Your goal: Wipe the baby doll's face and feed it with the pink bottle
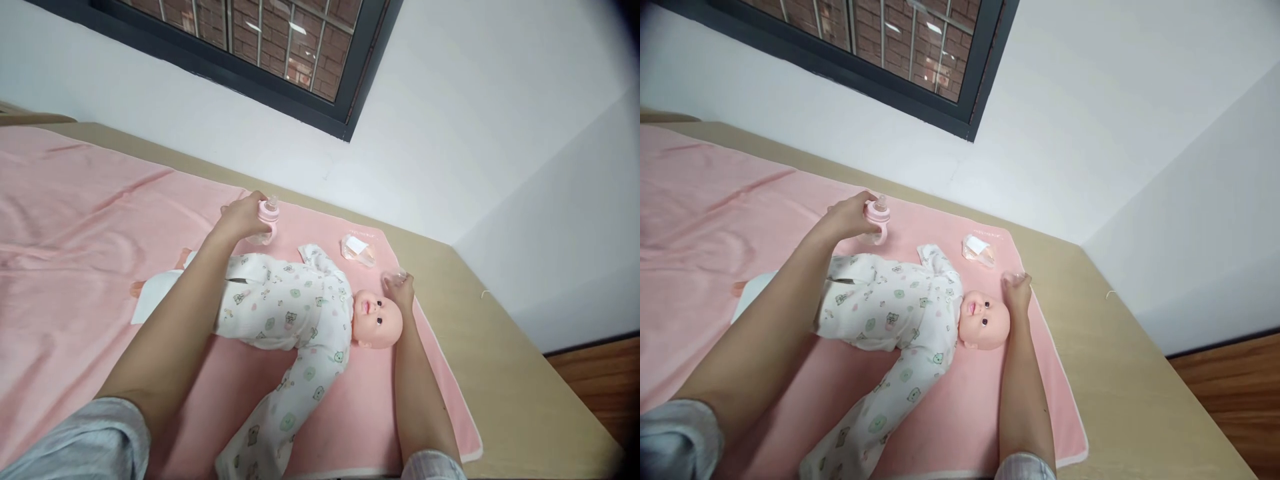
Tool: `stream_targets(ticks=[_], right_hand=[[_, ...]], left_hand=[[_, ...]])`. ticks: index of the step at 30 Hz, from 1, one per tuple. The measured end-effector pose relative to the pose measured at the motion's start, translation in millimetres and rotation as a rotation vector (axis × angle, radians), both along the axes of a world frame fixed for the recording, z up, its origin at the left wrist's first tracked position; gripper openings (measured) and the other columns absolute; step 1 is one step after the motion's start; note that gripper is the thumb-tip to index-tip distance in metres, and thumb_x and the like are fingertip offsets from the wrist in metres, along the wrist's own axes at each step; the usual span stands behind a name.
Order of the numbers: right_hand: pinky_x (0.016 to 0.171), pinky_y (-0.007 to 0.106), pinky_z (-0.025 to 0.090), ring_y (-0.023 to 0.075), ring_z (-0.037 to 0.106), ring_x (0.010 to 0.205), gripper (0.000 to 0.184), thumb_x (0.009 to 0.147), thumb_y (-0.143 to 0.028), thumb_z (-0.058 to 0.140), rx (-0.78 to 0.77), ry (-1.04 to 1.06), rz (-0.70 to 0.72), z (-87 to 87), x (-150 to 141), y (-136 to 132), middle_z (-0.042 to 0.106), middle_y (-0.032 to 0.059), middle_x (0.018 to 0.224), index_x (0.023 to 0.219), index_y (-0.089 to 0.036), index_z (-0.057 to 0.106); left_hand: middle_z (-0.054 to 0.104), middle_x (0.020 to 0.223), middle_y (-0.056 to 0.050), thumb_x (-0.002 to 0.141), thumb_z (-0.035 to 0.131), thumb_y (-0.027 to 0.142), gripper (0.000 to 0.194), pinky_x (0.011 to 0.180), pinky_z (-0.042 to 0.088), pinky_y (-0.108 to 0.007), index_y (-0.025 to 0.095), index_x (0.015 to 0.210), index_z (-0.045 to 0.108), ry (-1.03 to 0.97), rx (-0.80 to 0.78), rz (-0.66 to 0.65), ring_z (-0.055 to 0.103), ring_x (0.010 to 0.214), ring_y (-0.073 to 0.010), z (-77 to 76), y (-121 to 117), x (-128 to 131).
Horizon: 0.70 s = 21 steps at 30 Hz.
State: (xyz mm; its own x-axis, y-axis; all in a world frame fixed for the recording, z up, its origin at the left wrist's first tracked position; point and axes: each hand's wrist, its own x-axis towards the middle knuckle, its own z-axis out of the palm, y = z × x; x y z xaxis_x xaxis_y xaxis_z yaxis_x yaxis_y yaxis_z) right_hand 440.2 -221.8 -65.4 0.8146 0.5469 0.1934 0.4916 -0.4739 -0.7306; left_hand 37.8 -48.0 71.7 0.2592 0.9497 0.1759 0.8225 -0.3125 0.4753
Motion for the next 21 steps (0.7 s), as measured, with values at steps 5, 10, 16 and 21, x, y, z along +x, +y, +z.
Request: stream_targets(ticks=[5,10,16,21], right_hand=[[0.097,0.044,0.047,0.0357,0.062,0.113,0.072,0.073,-0.041,0.065,-0.098,0.005,-0.020,-10.0,5,0,0.063,0.0247,0.124,0.134,-0.011,0.042],[0.105,0.044,0.044,0.0367,0.058,0.124,0.074,0.077,-0.035,0.060,-0.113,-0.010,0.003,-11.5,5,1,0.058,0.0266,0.134,0.142,-0.008,0.037],[0.106,0.046,0.043,0.0382,0.057,0.125,0.079,0.077,-0.039,0.057,-0.092,0.010,0.025,-12.8,6,1,0.058,0.0275,0.134,0.146,-0.006,0.034],[0.108,0.047,0.042,0.0379,0.054,0.130,0.083,0.079,-0.045,0.054,-0.038,0.035,0.038,-14.9,7,1,0.055,0.0266,0.138,0.148,-0.006,0.032]], left_hand=[[0.064,0.130,-0.011,0.071,0.072,0.025,0.069,0.104,0.035,-0.047,0.022,0.134,0.043,0.110,-0.109,0.051,0.055,0.125,-0.0350,-13.8,20,-9],[0.064,0.130,-0.015,0.073,0.072,0.028,0.070,0.103,0.035,-0.046,0.021,0.135,0.040,0.171,-0.124,0.106,0.055,0.125,-0.0359,-22.8,29,-12],[0.068,0.120,-0.016,0.072,0.072,0.027,0.069,0.100,0.039,-0.043,0.018,0.132,0.040,0.221,-0.131,0.118,0.060,0.118,-0.0349,-32.5,33,-10],[0.066,0.122,-0.018,0.074,0.072,0.029,0.067,0.088,0.047,-0.039,0.016,0.132,0.040,0.242,-0.131,0.110,0.063,0.112,-0.0345,-37.0,35,-10]])
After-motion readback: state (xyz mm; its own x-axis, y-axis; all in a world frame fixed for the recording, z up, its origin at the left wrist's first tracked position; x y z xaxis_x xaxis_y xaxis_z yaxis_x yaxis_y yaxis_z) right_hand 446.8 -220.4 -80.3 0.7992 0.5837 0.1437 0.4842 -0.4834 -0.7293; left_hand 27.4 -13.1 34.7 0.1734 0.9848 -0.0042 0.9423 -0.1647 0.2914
